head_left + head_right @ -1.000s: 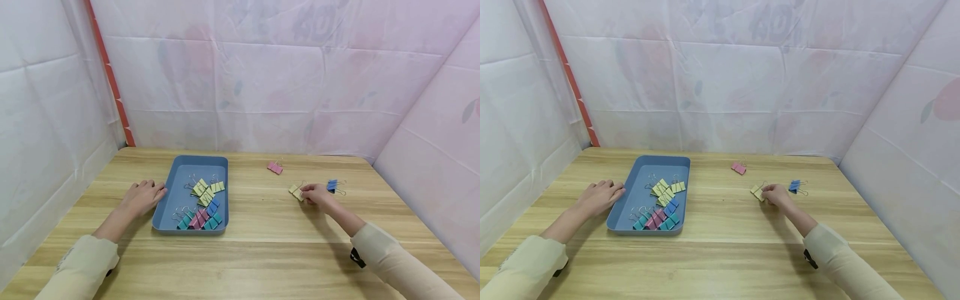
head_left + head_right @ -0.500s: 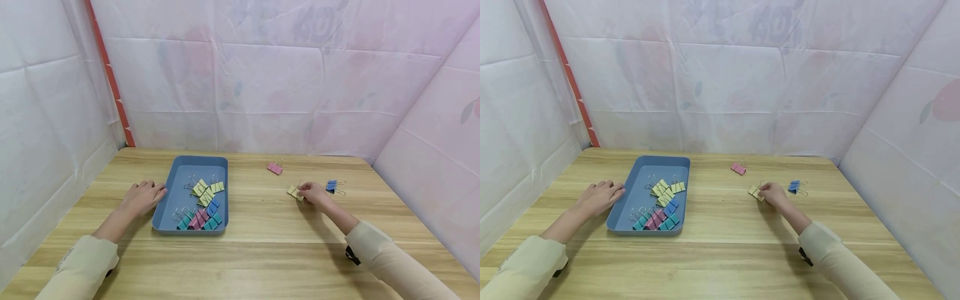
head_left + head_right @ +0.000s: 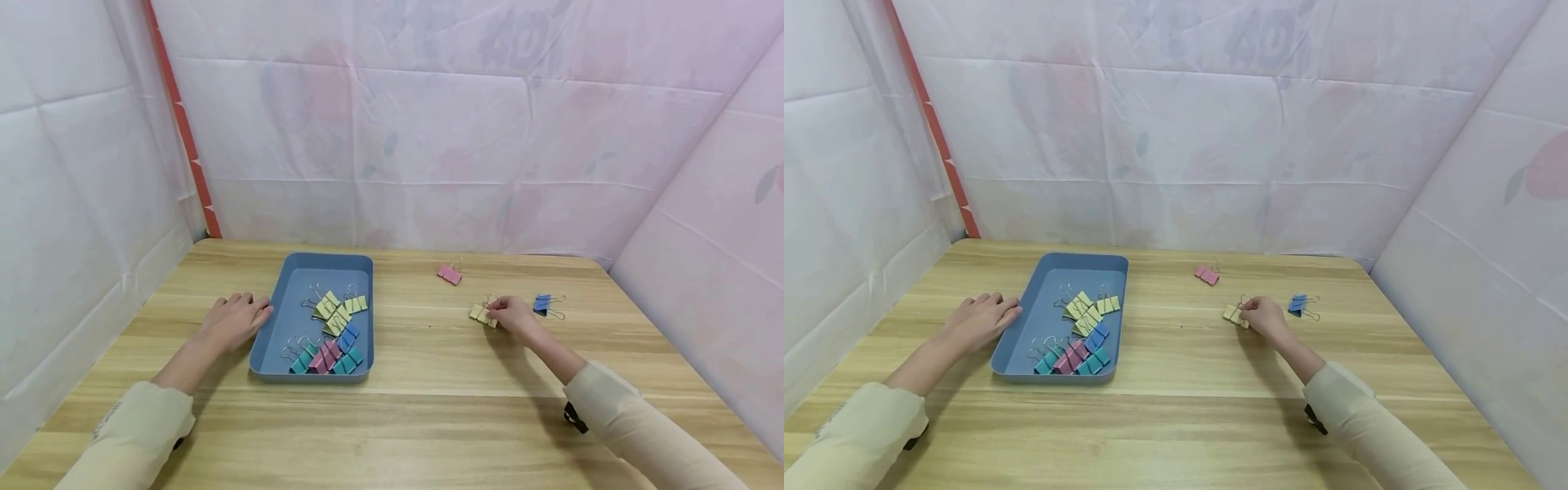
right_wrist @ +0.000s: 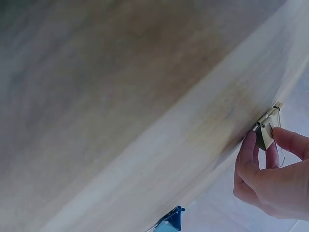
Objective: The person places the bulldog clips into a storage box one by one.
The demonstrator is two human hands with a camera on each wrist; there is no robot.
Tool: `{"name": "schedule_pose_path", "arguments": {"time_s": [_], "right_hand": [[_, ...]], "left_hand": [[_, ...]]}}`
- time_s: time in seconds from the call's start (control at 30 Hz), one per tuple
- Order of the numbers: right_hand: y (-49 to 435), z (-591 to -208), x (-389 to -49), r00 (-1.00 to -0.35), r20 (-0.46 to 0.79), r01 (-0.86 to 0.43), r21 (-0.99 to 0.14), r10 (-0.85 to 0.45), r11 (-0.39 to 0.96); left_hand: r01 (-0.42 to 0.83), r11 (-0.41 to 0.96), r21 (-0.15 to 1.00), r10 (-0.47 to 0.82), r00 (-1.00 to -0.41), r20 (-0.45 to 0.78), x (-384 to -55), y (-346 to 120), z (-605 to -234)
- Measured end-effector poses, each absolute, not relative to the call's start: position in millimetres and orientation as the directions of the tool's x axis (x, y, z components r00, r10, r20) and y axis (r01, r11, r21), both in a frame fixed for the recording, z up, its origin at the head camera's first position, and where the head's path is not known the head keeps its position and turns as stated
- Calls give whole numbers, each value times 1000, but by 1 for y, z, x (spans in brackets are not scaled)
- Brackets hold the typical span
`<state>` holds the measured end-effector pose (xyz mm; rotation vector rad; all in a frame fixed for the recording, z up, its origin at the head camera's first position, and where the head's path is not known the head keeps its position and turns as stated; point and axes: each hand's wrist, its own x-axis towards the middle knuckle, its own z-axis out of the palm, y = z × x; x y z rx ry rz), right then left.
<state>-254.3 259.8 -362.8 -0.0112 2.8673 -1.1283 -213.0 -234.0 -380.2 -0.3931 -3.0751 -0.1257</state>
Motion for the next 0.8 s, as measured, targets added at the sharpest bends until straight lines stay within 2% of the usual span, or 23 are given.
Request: {"name": "schedule_pose_path", "arguments": {"time_s": [0.8], "right_hand": [[248,-352,-250,-998,-41,0,-705,-41,709]], "left_hand": [[272,960,63,268,-961,66,-214,-235,-380]]}}
